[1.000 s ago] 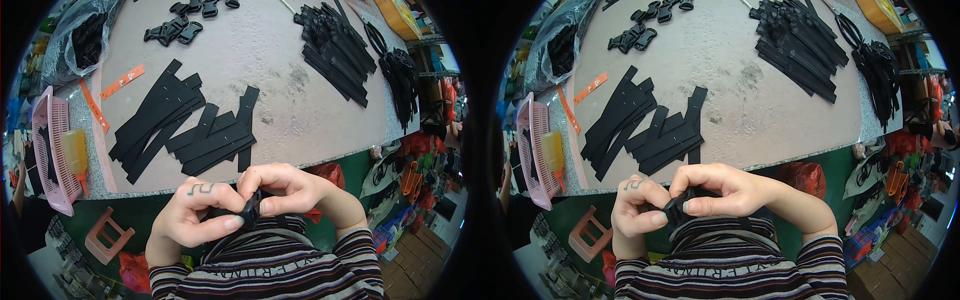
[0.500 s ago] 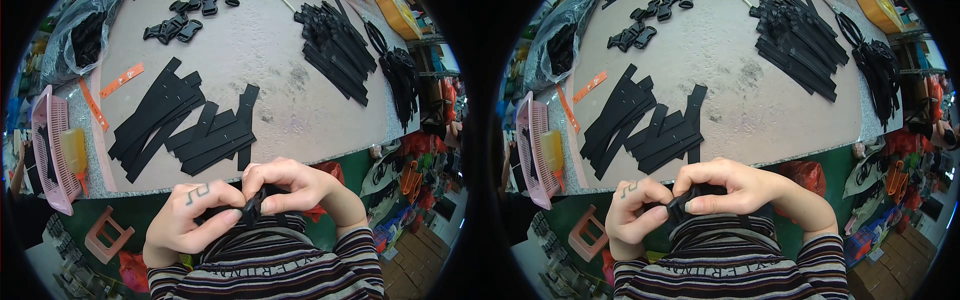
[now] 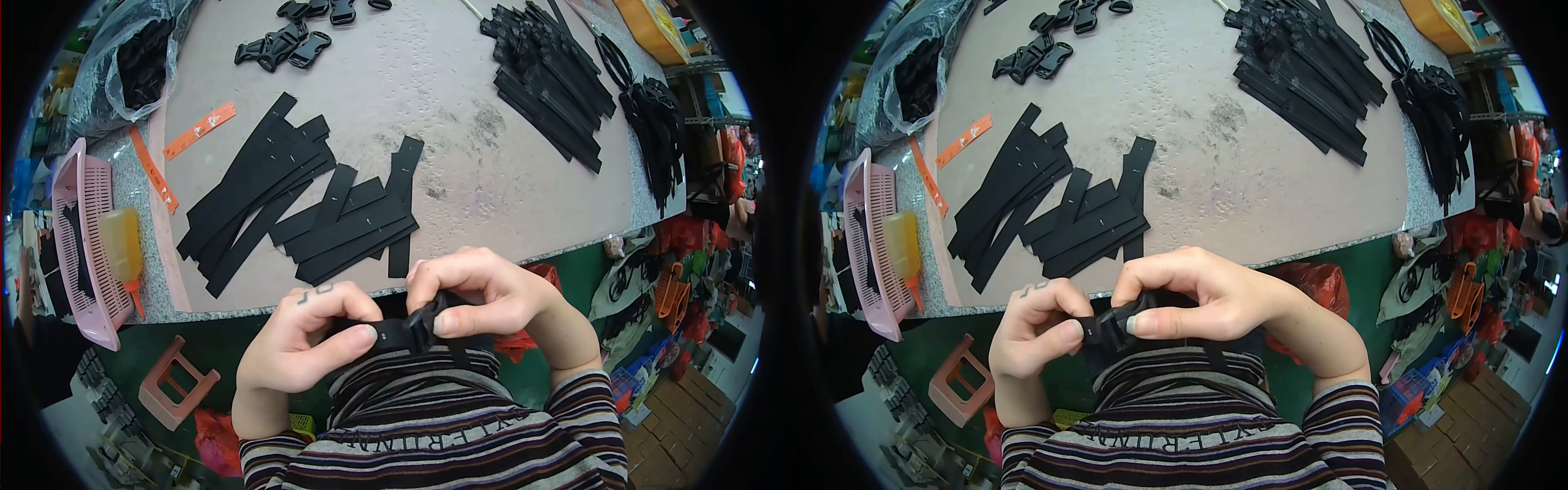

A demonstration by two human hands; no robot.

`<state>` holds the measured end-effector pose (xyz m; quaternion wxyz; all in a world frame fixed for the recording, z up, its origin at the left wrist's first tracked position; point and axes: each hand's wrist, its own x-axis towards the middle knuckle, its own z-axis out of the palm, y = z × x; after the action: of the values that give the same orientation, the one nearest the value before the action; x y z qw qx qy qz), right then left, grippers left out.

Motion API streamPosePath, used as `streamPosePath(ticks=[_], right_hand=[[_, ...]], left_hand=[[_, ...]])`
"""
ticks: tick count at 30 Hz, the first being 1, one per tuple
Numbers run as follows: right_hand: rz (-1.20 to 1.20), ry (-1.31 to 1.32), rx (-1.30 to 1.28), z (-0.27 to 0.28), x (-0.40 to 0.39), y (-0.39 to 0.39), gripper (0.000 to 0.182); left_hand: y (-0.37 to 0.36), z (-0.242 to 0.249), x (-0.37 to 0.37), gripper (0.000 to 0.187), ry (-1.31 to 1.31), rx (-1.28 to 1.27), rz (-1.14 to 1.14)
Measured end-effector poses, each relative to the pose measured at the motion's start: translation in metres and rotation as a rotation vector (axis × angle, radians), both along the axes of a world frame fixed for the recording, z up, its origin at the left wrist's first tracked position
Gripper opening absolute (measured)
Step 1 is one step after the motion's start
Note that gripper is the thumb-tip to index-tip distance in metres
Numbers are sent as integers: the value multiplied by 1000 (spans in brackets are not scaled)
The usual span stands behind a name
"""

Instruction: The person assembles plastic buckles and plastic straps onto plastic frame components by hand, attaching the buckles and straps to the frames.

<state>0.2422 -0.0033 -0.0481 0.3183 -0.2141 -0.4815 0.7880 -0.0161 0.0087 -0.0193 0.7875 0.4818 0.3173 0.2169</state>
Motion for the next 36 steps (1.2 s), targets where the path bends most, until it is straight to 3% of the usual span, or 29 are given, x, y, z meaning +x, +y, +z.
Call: streamPosePath(ticks=[2, 5, 6, 10, 16, 19, 24, 27, 33, 36], right_hand=[[35, 9, -70, -1, -2, -1, 22], [18, 115, -157, -4, -2, -3, 22], [-2, 167, -183, -5, -2, -4, 22], [-15, 103, -72, -4, -5, -5, 22], [15, -60, -33, 1, -5, -2, 20], [-33, -70, 121, -3, -3, -1, 21], [-31, -108, 36, 3, 1, 0, 19], [-13, -125, -32, 4, -2, -1, 19], [-79, -136, -11, 4, -4, -4, 17], [-124, -167, -2, 2, -7, -6, 17]], left_hand=[[-3, 1, 7, 9, 28, 49, 10], [-7, -12, 8, 9, -154, -33, 86], [-10, -12, 7, 10, -245, -187, 145], [-7, -7, 10, 9, -108, 97, 98], [-7, -4, 11, 10, -43, 164, 52], [-10, -4, 17, 10, -15, 127, 105], [-7, -3, 8, 10, 113, 149, 41], [-7, 1, 16, 9, 12, 110, 72], [-13, -5, 12, 27, -104, -103, 182], [-10, -5, 17, 34, -72, 53, 181]])
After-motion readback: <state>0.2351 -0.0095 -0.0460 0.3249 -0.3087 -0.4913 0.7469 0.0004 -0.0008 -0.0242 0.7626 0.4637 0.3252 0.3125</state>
